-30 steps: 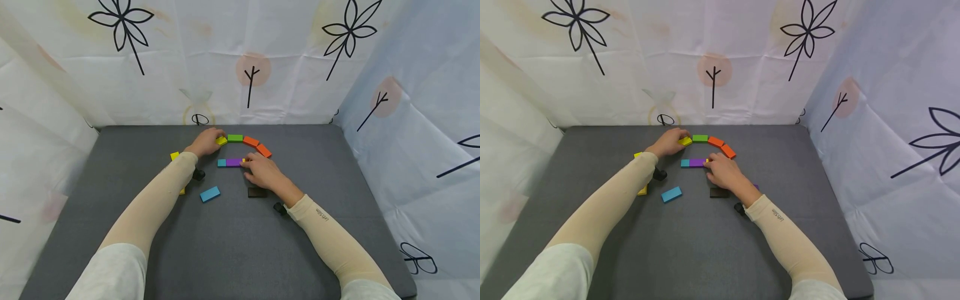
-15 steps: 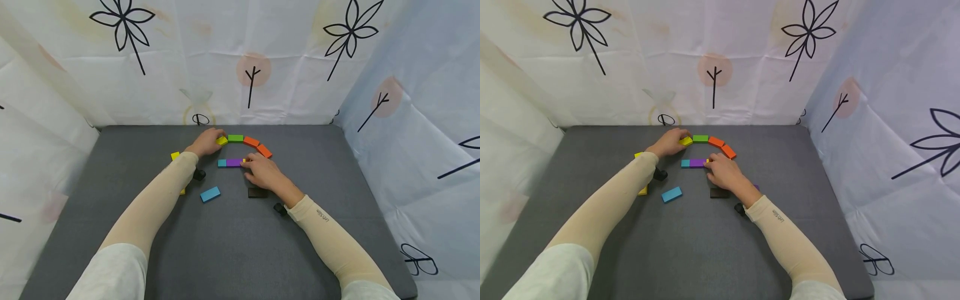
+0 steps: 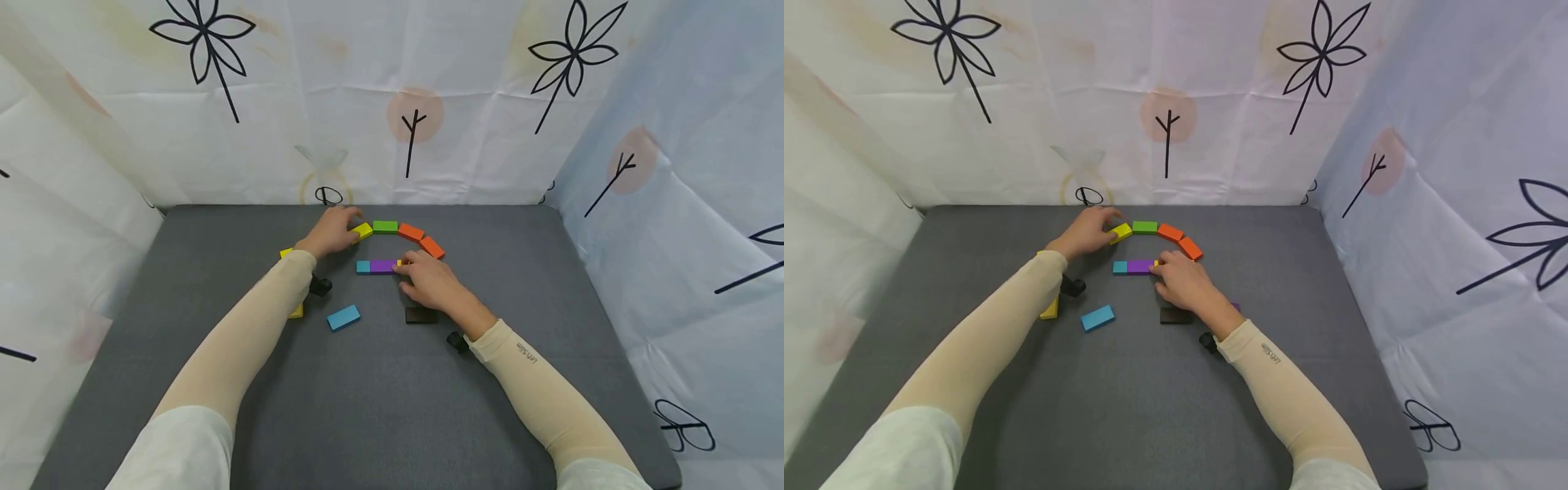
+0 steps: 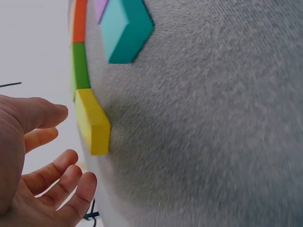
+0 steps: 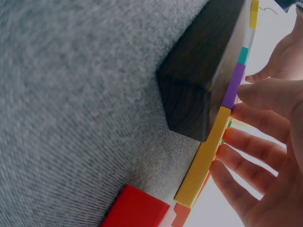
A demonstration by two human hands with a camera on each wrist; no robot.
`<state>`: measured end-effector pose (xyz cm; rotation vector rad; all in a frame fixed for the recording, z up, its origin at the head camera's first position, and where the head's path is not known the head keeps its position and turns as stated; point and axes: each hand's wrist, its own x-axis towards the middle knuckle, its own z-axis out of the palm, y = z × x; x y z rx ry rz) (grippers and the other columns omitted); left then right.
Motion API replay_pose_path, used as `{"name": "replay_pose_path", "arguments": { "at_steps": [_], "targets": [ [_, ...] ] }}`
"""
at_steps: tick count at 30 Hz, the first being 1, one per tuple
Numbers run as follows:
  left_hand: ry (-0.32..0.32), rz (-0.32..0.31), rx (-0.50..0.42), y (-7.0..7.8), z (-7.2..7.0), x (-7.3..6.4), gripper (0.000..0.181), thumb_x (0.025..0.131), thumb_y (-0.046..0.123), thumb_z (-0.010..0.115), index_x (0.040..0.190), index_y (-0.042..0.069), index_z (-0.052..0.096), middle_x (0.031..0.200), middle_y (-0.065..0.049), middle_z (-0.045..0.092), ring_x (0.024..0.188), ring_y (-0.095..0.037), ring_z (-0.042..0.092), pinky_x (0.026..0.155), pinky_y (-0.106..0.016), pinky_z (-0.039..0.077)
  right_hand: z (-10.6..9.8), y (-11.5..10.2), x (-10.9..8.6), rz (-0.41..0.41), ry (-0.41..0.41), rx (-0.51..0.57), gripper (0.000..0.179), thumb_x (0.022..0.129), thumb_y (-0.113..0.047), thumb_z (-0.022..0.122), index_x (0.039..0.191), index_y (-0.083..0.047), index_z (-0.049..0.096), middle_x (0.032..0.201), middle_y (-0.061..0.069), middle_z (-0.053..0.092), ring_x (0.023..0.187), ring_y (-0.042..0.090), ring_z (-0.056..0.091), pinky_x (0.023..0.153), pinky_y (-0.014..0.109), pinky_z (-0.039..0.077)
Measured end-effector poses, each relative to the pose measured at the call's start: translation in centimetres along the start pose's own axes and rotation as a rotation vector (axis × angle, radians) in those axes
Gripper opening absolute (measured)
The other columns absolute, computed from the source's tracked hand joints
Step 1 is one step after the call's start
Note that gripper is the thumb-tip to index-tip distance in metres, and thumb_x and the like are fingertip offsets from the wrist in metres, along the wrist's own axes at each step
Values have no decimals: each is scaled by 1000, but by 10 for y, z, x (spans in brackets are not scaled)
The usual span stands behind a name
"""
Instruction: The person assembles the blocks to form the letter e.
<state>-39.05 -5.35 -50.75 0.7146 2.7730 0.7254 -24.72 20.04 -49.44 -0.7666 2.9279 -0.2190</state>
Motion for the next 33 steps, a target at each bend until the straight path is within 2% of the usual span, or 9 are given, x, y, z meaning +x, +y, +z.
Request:
{"name": "replay_pose_path", "arguments": {
  "at_steps": [8,13,19,27,33],
  "targets": [
    [10,-12,-47,-1,-13,-16,52,107,17,66,156,3,53,147,-24,53,135,-42,53,108,-58,47,-3,-1,-3,6,8,7,42,106,-25,74,146,-12,71,143,9,62,127,26,56,94,43,57],
    [38,-17,-80,-2,-24,-33,54,108,19,67,158,4,52,149,-23,52,136,-42,51,108,-59,46,-3,-2,-3,7,6,7,43,107,-25,73,147,-12,70,144,9,62,128,26,56,94,43,57],
    [87,-33,-116,-6,-43,-54,57,108,23,69,159,5,51,148,-23,52,136,-43,52,109,-59,45,-2,-2,-4,17,-6,10,44,107,-26,74,149,-14,69,142,8,62,125,26,56,94,43,56],
    [153,-62,-123,-18,-65,-81,61,107,22,71,160,2,48,151,-25,47,140,-46,48,112,-63,43,-1,0,-4,19,5,5,46,106,-26,75,149,-14,68,143,8,61,126,26,56,96,43,56],
    [141,-75,-94,-32,-72,-104,65,106,20,73,161,-2,46,154,-28,42,139,-48,46,111,-64,43,0,-1,-3,14,0,3,46,106,-27,73,151,-14,67,144,8,60,127,25,55,94,43,57]
  ]
}}
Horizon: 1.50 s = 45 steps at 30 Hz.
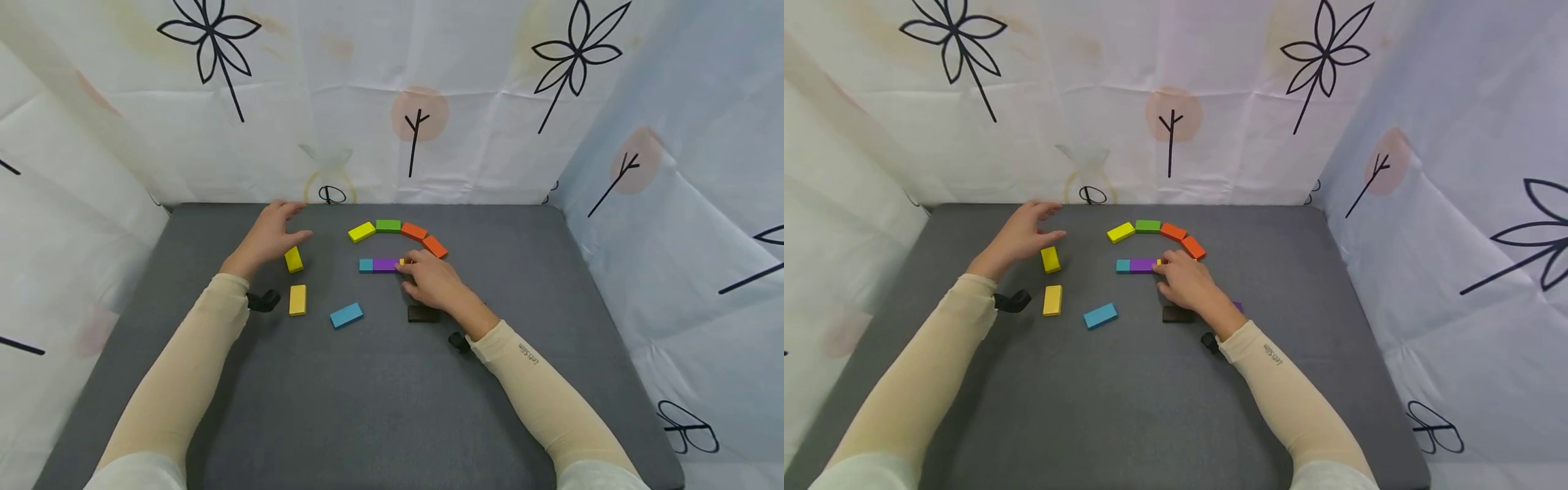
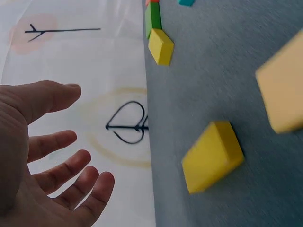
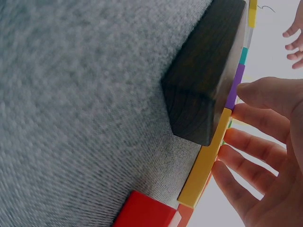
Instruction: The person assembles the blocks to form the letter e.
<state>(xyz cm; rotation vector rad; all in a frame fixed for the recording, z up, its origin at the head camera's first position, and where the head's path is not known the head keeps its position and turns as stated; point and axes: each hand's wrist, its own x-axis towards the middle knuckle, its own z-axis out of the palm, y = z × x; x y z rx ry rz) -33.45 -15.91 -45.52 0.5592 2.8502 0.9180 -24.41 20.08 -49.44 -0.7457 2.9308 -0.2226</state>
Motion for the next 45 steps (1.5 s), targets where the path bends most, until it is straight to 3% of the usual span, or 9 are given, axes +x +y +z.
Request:
{"name": "replay_pose_path", "arguments": {
  "at_steps": [5,11,17,25,45],
  "targets": [
    [-30,-27,9,-14,-1,-14,69,105,22,75,162,-3,44,157,-30,38,137,-50,45,107,-66,44,3,0,1,0,3,2,46,106,-26,73,150,-15,68,145,7,61,127,25,56,93,43,57],
    [-75,-59,-6,-32,7,-21,77,101,25,79,164,-2,41,160,-31,34,133,-52,50,102,-66,47,2,0,0,7,-4,3,47,106,-27,74,151,-15,67,146,8,60,128,26,55,94,44,57],
    [-116,-70,-4,-46,17,-25,84,98,24,82,164,-5,39,163,-33,31,140,-53,43,110,-69,41,1,0,0,6,-8,8,48,106,-27,74,151,-15,67,146,8,60,128,26,55,93,44,57],
    [-172,-77,-6,-52,27,-28,85,96,19,84,163,-8,39,161,-34,32,137,-52,47,111,-67,42,1,1,-1,12,-8,6,48,106,-28,74,152,-15,67,145,8,60,128,26,55,93,44,57],
    [-141,-57,5,-53,34,-27,63,98,2,78,153,-11,51,148,-31,47,124,-46,54,103,-60,49,-1,-3,-1,9,-7,1,49,106,-28,74,152,-14,66,144,8,60,129,26,54,93,44,57]
  ]
}}
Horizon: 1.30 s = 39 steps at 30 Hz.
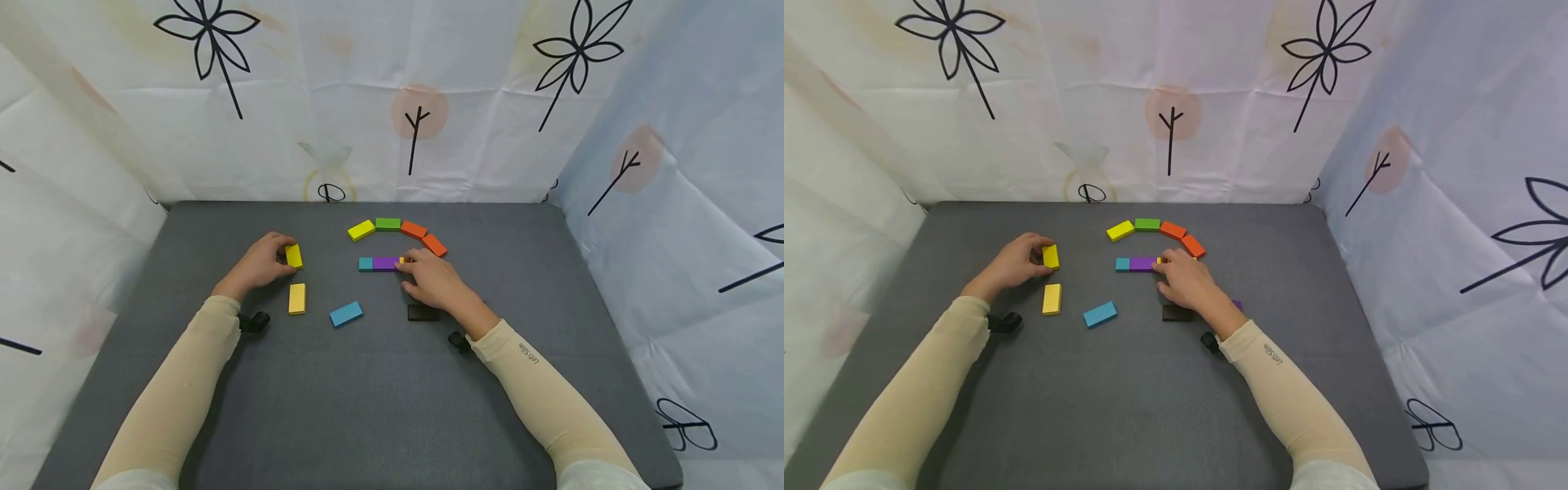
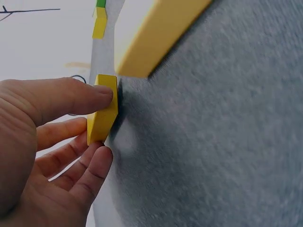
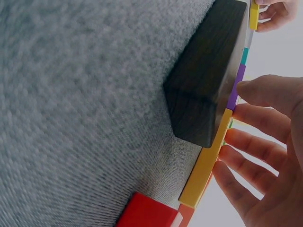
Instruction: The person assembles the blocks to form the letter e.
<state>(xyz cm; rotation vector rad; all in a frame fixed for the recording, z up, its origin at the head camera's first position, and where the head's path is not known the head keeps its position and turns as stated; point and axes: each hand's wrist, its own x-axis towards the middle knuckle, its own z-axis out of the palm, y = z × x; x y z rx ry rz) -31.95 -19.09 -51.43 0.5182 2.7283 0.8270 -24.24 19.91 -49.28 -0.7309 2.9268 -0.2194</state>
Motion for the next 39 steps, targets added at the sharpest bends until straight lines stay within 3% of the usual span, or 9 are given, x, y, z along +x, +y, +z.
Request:
{"name": "replay_pose_path", "arguments": {
  "at_steps": [18,39],
  "targets": [
    [-28,78,-1,35,10,15,60,98,3,78,152,-6,55,151,-26,47,118,-42,58,96,-55,53,4,1,0,2,-2,-4,49,107,-29,73,153,-15,65,145,8,59,130,26,54,93,43,57],
    [-67,125,9,68,24,43,60,95,6,81,150,-3,57,150,-20,49,121,-38,56,101,-52,52,4,2,-1,3,13,-2,50,106,-29,74,153,-16,65,145,7,60,129,25,55,92,44,57]
  ]
}}
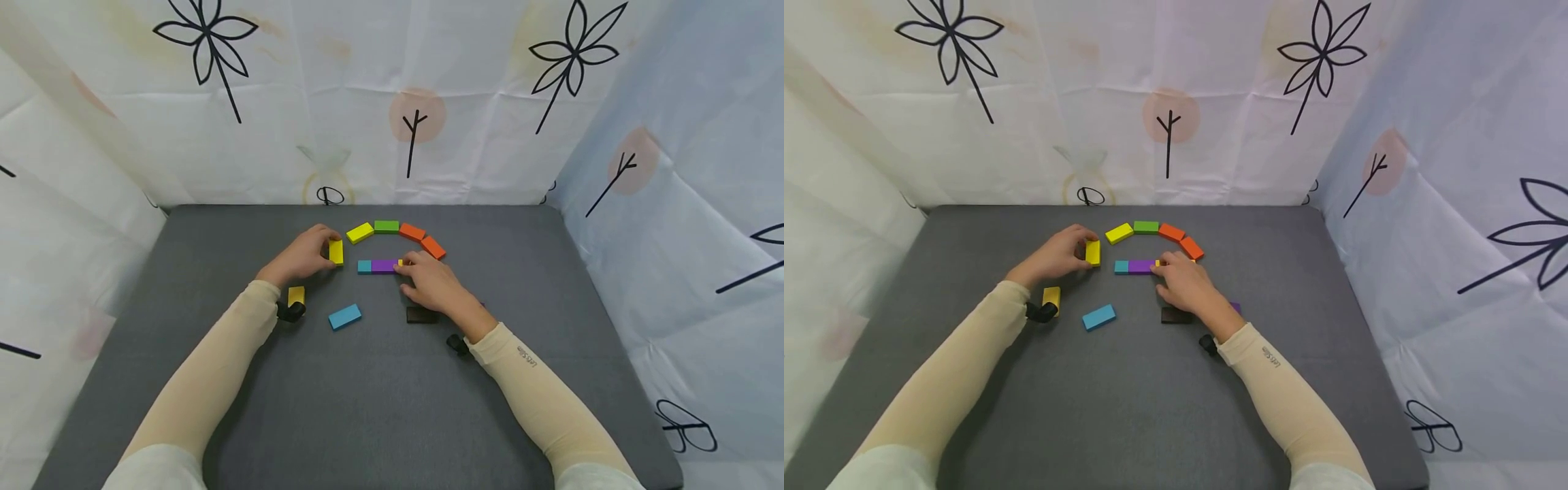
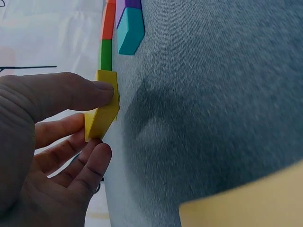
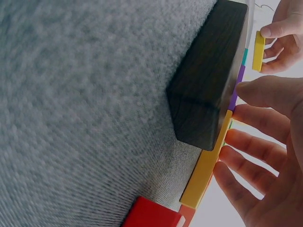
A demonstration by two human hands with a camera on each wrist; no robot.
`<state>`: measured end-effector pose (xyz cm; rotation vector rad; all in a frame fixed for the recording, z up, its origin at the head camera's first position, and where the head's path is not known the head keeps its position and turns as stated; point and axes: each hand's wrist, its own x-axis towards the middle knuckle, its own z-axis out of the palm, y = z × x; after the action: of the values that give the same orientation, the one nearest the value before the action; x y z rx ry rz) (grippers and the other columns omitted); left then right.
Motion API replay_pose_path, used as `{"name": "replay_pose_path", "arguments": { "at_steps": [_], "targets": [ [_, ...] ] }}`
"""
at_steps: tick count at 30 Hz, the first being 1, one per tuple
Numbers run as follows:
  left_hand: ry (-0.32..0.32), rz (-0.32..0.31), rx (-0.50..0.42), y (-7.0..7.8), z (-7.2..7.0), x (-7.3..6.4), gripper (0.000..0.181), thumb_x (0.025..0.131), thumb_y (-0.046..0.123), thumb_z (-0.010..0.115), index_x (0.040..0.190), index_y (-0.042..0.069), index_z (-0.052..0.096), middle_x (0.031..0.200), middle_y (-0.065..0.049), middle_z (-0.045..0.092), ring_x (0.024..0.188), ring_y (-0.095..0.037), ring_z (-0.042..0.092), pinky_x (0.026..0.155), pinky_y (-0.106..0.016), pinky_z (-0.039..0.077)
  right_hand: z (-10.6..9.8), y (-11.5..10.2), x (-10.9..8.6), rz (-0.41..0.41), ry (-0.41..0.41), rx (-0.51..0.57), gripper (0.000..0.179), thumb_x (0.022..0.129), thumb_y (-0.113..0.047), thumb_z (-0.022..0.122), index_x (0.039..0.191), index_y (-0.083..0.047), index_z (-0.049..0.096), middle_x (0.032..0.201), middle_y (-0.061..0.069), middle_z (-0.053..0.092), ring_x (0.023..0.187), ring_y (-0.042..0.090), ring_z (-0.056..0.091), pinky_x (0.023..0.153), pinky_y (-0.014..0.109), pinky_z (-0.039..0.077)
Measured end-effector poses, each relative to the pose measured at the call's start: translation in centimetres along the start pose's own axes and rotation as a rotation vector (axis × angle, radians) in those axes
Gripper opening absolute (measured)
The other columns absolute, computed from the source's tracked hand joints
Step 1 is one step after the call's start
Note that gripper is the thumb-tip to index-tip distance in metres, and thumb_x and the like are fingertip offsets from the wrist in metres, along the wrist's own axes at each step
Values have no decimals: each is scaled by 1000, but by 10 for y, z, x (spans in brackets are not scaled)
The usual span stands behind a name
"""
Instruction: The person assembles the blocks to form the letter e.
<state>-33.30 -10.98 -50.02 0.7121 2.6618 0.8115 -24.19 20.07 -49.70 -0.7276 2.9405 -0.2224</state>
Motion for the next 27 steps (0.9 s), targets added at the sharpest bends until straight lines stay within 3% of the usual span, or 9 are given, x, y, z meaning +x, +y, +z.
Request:
{"name": "replay_pose_path", "arguments": {
  "at_steps": [10,27],
  "targets": [
    [-24,6,4,5,8,15,60,94,7,82,149,-2,58,146,-18,51,119,-36,55,102,-51,51,2,2,0,0,-6,0,50,106,-29,74,153,-16,65,146,8,59,130,25,54,94,43,57],
    [17,11,-35,8,21,21,61,95,4,81,150,-5,57,149,-22,49,123,-38,55,105,-53,48,1,2,0,-11,11,-2,48,106,-27,73,152,-15,66,145,7,59,130,25,54,96,43,56]
  ]
}}
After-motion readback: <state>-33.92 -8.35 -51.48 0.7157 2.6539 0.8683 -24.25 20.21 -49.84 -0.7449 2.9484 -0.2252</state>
